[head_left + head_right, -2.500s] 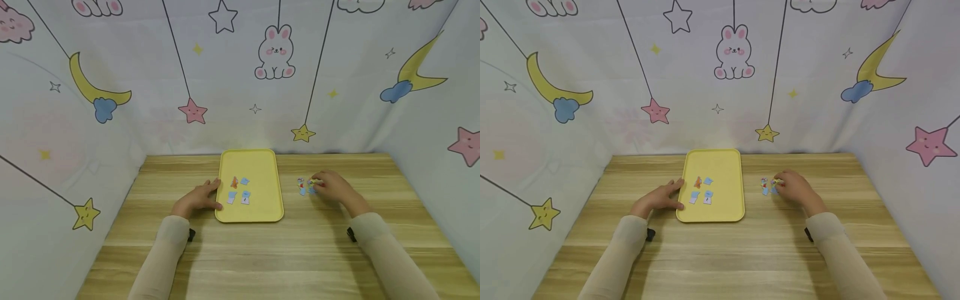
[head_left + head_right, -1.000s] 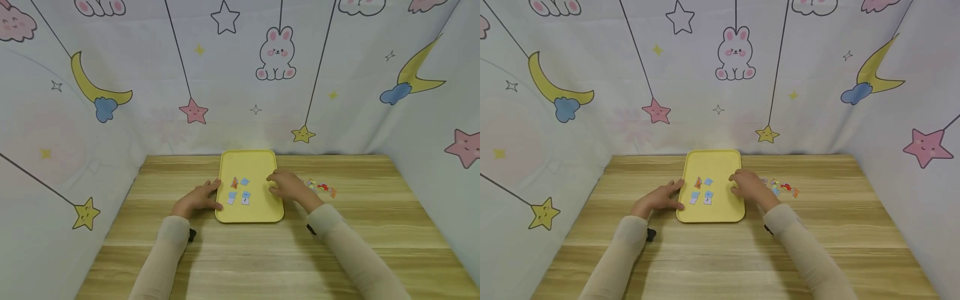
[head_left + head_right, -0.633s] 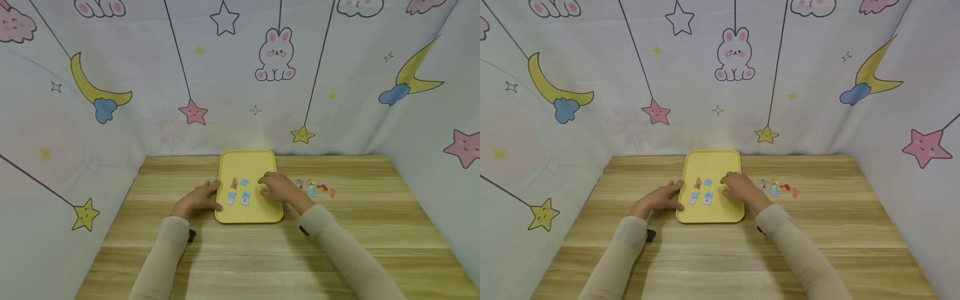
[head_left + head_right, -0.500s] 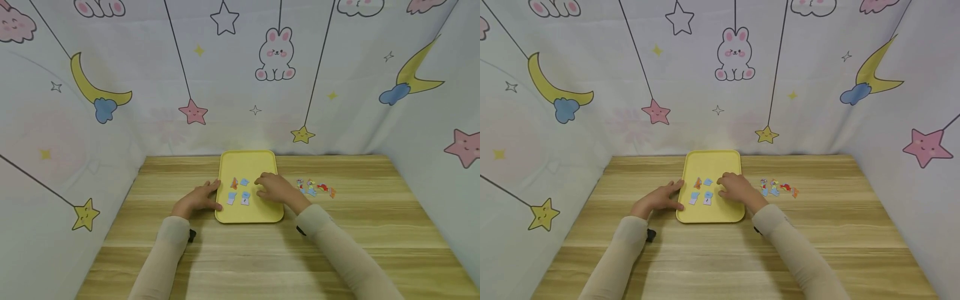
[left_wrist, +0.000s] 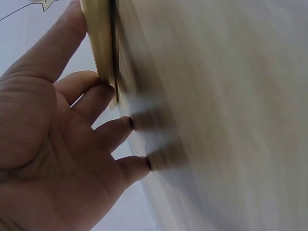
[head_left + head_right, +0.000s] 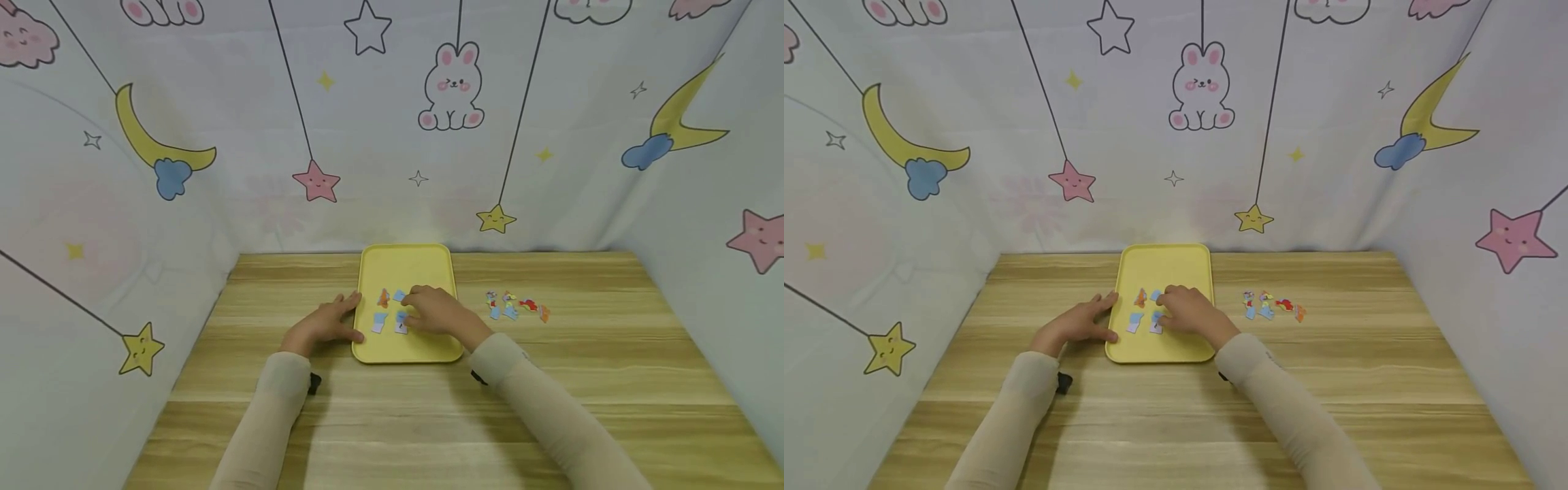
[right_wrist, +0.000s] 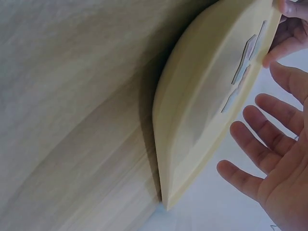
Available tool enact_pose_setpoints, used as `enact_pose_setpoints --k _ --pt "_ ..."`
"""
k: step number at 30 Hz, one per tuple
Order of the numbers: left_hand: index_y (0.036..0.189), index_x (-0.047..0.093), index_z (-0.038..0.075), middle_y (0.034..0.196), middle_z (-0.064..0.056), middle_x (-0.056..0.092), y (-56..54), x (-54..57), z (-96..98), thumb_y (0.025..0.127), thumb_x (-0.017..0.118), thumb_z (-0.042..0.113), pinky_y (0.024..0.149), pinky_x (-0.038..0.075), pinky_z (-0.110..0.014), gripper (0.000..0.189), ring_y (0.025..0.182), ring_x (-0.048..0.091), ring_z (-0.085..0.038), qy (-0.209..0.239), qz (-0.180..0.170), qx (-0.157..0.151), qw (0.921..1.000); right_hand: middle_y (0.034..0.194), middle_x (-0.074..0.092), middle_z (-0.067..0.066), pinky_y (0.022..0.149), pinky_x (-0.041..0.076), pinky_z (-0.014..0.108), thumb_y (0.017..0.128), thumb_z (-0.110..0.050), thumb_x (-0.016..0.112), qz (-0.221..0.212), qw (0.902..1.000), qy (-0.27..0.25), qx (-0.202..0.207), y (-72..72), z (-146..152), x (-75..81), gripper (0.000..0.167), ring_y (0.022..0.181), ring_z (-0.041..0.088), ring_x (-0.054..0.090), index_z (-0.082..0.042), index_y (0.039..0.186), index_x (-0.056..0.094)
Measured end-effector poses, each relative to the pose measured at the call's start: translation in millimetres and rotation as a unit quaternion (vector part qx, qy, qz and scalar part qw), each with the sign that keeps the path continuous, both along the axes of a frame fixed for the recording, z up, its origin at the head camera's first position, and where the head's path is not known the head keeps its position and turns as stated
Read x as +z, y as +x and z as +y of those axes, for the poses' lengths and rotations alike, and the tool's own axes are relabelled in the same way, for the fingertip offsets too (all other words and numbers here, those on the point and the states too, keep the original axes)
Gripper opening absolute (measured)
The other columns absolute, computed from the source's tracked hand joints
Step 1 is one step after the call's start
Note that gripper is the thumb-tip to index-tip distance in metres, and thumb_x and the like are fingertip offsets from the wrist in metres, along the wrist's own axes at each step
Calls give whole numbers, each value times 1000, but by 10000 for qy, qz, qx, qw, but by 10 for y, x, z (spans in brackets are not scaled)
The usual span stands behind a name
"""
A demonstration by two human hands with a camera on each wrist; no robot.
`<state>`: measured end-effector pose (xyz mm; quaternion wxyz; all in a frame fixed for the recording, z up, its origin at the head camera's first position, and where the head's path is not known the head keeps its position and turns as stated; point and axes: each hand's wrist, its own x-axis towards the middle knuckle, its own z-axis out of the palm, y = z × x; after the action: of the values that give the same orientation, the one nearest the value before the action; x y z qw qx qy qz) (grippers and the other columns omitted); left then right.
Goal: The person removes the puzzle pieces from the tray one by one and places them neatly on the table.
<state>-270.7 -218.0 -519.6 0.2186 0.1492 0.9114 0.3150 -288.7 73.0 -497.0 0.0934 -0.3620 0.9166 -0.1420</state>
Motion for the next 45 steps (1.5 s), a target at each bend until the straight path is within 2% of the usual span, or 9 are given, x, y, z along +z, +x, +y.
enact_pose_setpoints --k 5,13,18,23,26,35,41,45 --pt "168 21 7 174 -12 17 -4 16 -8 90 86 38 127 1 -63 106 161 3 -42 -3 31 -68 10000 134 66 11 98 56 50 100 -29 75 -34 10000 73 13 -2 -70 -18 43 121 31 64 -6 136 70" --pt "169 21 8 174 -11 16 0 10 -7 90 85 38 127 -2 -63 105 161 1 -41 53 -67 -49 10000 132 67 9 93 57 46 100 -34 72 -6 9995 315 47 -1 -155 -79 46 115 25 65 -8 138 70" --pt "169 21 9 174 -11 16 8 19 -11 90 86 38 127 -2 -64 106 161 1 -41 100 -97 1 9999 119 67 4 81 56 40 99 -32 73 26 9992 388 85 9 -173 -96 40 97 18 62 -9 132 72" --pt "168 22 7 174 -12 17 8 16 -9 90 86 37 127 -3 -64 106 161 1 -42 138 -70 -8 9999 98 60 -2 69 46 34 96 -27 75 60 9990 444 86 13 -190 -127 25 83 15 52 -13 116 75" --pt "168 23 8 174 -11 17 13 19 -11 90 86 37 127 -4 -63 105 161 1 -41 139 -84 14 9999 95 58 -3 68 45 33 95 -25 76 69 9990 435 111 13 -199 -142 19 81 15 52 -13 111 75" --pt "169 22 9 174 -11 17 9 9 -2 89 86 38 127 -1 -64 106 161 1 -41 74 -75 20 9999 97 60 -2 71 48 35 96 -25 78 96 9986 499 133 8 -203 -146 18 83 15 52 -13 109 75" --pt "169 22 8 174 -12 17 15 20 13 90 86 38 127 0 -64 106 161 2 -42 25 -46 2 10000 94 59 -2 68 48 34 94 -20 75 185 9987 448 158 17 -151 -82 13 81 14 52 -13 105 74" --pt "168 22 6 174 -13 18 18 26 6 90 85 37 127 0 -65 105 161 3 -43 32 -6 -27 10000 96 61 0 67 49 34 94 -20 75 225 9989 375 191 18 -102 -37 19 80 15 53 -10 110 75"
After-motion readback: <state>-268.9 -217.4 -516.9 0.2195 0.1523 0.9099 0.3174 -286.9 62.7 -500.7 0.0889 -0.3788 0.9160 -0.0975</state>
